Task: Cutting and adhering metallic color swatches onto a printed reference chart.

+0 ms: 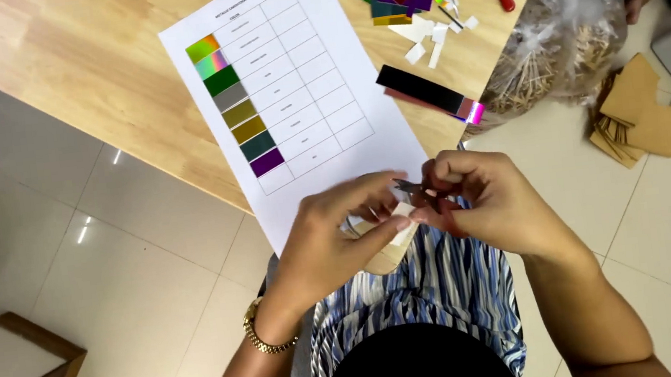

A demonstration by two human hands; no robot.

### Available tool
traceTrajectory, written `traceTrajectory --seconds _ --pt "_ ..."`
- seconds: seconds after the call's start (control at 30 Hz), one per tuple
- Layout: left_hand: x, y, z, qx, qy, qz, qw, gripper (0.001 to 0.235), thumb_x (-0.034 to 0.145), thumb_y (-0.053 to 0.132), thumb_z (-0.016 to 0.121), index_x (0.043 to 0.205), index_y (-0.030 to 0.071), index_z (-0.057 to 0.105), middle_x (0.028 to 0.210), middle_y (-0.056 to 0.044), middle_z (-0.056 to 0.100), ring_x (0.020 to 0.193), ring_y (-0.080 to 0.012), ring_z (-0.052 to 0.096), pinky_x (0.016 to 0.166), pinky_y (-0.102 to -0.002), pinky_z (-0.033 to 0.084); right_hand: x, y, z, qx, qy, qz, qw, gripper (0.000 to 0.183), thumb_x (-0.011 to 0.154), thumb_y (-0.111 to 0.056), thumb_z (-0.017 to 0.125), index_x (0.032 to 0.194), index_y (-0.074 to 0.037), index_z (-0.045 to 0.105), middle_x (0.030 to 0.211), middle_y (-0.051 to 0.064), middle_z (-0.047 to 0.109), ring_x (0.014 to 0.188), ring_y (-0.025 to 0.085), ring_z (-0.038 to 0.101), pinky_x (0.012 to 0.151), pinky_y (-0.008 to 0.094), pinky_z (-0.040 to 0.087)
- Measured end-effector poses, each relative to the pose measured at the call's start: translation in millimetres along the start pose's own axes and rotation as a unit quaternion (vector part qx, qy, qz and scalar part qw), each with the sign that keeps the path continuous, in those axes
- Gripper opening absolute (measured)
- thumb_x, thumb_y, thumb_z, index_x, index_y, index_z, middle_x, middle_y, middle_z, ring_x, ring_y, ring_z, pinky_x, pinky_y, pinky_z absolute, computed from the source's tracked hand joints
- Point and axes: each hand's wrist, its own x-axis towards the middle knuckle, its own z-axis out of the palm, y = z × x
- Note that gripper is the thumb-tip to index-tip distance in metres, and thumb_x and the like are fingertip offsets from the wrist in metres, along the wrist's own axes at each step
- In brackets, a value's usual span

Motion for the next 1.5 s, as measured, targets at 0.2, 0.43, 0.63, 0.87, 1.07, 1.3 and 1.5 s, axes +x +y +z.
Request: traceTrajectory --seconds 0.2,0.43,0.63,0.87,1.07,1.3,1.5 --pt "3 -20 26 -0.113 0.067 -0.111 0.985 0.024 0.090 0.000 0.073 0.114 0.003 0.075 0.089 -0.013 0.078 0.079 -0.0208 0.076 0.071 -0.035 0.066 -3 -3 0 0.046 0.095 -0.022 0.994 0.028 0.083 0.001 0.081 0.084 0.000 0.053 0.084 0.020 0.072 0.067 0.011 0.060 0.055 0.020 0.044" --pt "7 -23 37 -0.251 0.148 -0.154 0.944 0.013 0.090 0.009 0.077 0.095 0.009 0.065 0.081 -0.006 0.072 0.064 -0.0113 0.067 0.057 -0.020 0.052 -45 0 -6 0.029 -0.023 -0.078 0.996 0.043 0.101 -0.061 0.053 0.103 -0.018 0.051 0.099 0.008 0.067 0.096 0.021 0.069 0.088 0.036 0.051" --pt "4 -17 49 -0.244 0.196 -0.096 0.945 0.034 0.096 0.003 0.073 0.129 0.008 0.068 0.093 0.003 0.056 0.072 -0.0076 0.046 0.052 -0.021 0.036 -63 1 10 0.002 -0.045 -0.018 0.999 0.049 0.100 -0.058 0.054 0.099 -0.009 0.056 0.101 0.016 0.075 0.096 0.026 0.074 0.091 0.043 0.055" --pt "3 -16 54 -0.267 0.224 -0.100 0.932 0.015 0.093 0.006 0.073 0.106 0.003 0.065 0.087 -0.009 0.068 0.075 -0.0170 0.071 0.067 -0.026 0.063 -54 1 19 0.006 -0.071 0.006 0.997 0.053 0.098 -0.058 0.055 0.099 -0.007 0.068 0.093 0.006 0.072 0.087 0.020 0.070 0.083 0.036 0.056" --pt "2 -9 47 -0.194 0.238 -0.075 0.949 0.015 0.091 0.003 0.076 0.102 0.006 0.067 0.086 -0.006 0.064 0.071 -0.0114 0.068 0.060 -0.019 0.058 -46 -10 22 -0.019 -0.068 0.012 0.997 0.056 0.096 -0.063 0.057 0.084 -0.008 0.063 0.080 0.003 0.061 0.074 0.017 0.059 0.072 0.031 0.048" --pt "0 -9 46 -0.134 0.255 -0.071 0.955 0.017 0.088 0.000 0.079 0.100 0.008 0.071 0.087 -0.005 0.060 0.065 -0.0059 0.057 0.054 -0.016 0.051 -46 -9 23 -0.008 -0.055 0.026 0.998 0.052 0.095 -0.057 0.061 0.078 -0.008 0.060 0.071 0.001 0.056 0.062 0.013 0.049 0.057 0.026 0.041" --pt "0 -11 47 -0.125 0.258 -0.063 0.956 0.018 0.087 0.000 0.079 0.101 0.008 0.070 0.088 -0.006 0.061 0.071 -0.0072 0.062 0.058 -0.017 0.055 -46 -10 24 -0.020 -0.050 0.031 0.998 0.049 0.095 -0.055 0.061 0.077 -0.009 0.058 0.068 -0.002 0.052 0.059 0.011 0.045 0.055 0.025 0.040"
